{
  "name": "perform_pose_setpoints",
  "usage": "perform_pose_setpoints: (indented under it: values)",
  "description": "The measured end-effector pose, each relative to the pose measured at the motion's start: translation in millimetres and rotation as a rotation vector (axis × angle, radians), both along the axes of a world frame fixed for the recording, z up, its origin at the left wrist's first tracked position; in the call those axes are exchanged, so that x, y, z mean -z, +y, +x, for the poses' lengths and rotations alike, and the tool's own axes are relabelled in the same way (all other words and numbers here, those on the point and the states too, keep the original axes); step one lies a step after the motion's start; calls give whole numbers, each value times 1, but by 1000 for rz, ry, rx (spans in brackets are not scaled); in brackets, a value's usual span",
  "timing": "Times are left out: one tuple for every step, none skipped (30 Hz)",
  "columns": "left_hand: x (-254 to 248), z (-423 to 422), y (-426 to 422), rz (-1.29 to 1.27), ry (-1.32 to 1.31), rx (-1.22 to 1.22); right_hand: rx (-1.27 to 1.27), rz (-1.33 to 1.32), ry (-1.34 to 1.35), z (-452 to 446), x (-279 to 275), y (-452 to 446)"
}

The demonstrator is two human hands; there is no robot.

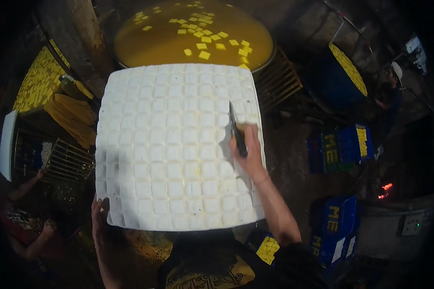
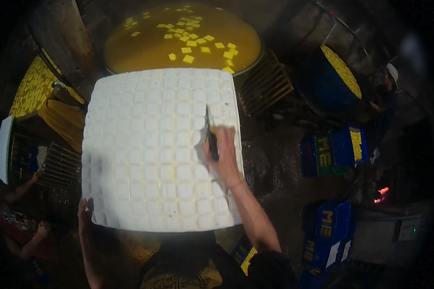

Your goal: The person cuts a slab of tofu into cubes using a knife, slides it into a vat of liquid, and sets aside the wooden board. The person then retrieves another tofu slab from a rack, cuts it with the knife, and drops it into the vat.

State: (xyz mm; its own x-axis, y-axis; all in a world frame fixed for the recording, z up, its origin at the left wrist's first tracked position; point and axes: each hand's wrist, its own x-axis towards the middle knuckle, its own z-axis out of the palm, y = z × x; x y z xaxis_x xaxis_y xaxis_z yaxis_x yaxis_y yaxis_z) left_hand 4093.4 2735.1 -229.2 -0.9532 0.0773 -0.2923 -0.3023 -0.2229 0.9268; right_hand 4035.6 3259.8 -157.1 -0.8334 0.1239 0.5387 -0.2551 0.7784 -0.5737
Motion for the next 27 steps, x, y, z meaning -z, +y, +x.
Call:
perform_pose_setpoints:
  values:
    - [0,1,3,9,-7,8,-15,-21,-32,36,-3,-9]
    - [-3,1,7,-10,6,-3,-22,24,-33,71,-1,-17]
    - [-5,2,10,-30,18,-14,10,1,-91,109,0,-28]
    - [-5,3,10,-44,1,-8,14,0,-94,143,2,-36]
    - [-4,2,8,-57,-12,0,31,1,-131,179,0,-47]
    - [-3,1,8,-70,-19,-1,3,-20,-146,213,-4,-55]
    - [-1,0,11,-10,41,23,28,-15,-200,249,-8,-64]
    - [-1,0,14,-20,51,16,-3,-15,-245,283,-7,-67]
    - [-3,0,14,-34,65,7,13,-41,-275,314,-8,-74]
    - [-5,3,16,-28,65,10,22,-124,-338,340,-15,-79]
    - [-9,4,19,-13,50,11,18,-160,-362,359,-16,-81]
    - [-12,1,20,-1,38,13,1,-214,-362,359,-30,-78]
    - [-7,0,17,-2,47,15,-18,-270,-358,354,-47,-77]
    - [3,1,13,-33,22,-2,77,-414,-367,334,-63,-77]
    - [7,-2,6,-65,1,-21,-3,-253,-230,307,-55,-62]
    - [-3,0,17,-67,34,-37,95,-278,-224,266,-66,-62]
    - [-6,1,14,-74,45,-46,127,-314,-265,220,-76,-59]
    - [-6,3,8,-151,16,-32,96,-190,-183,168,-65,-45]
    - [-9,5,5,-227,-16,-22,80,-201,-179,118,-45,-32]
    - [-21,7,12,-236,-9,-38,54,-235,-143,69,-39,-27]
    - [-42,13,24,-239,-5,-132,60,-216,-109,23,-28,-21]
    - [-52,14,29,-240,2,-225,21,-164,8,-20,-20,-17]
    - [-45,17,17,-246,6,-239,18,-105,78,-56,-16,-16]
    - [-28,28,-5,-843,42,44,23,-81,121,-87,-15,-17]
    - [-4,46,-34,-1429,70,352,30,-58,165,-113,-14,-17]
    - [22,75,-61,-1408,-51,353,20,-64,169,-134,-10,-16]
    - [48,105,-87,-1390,-172,354,39,7,125,-152,-5,-14]
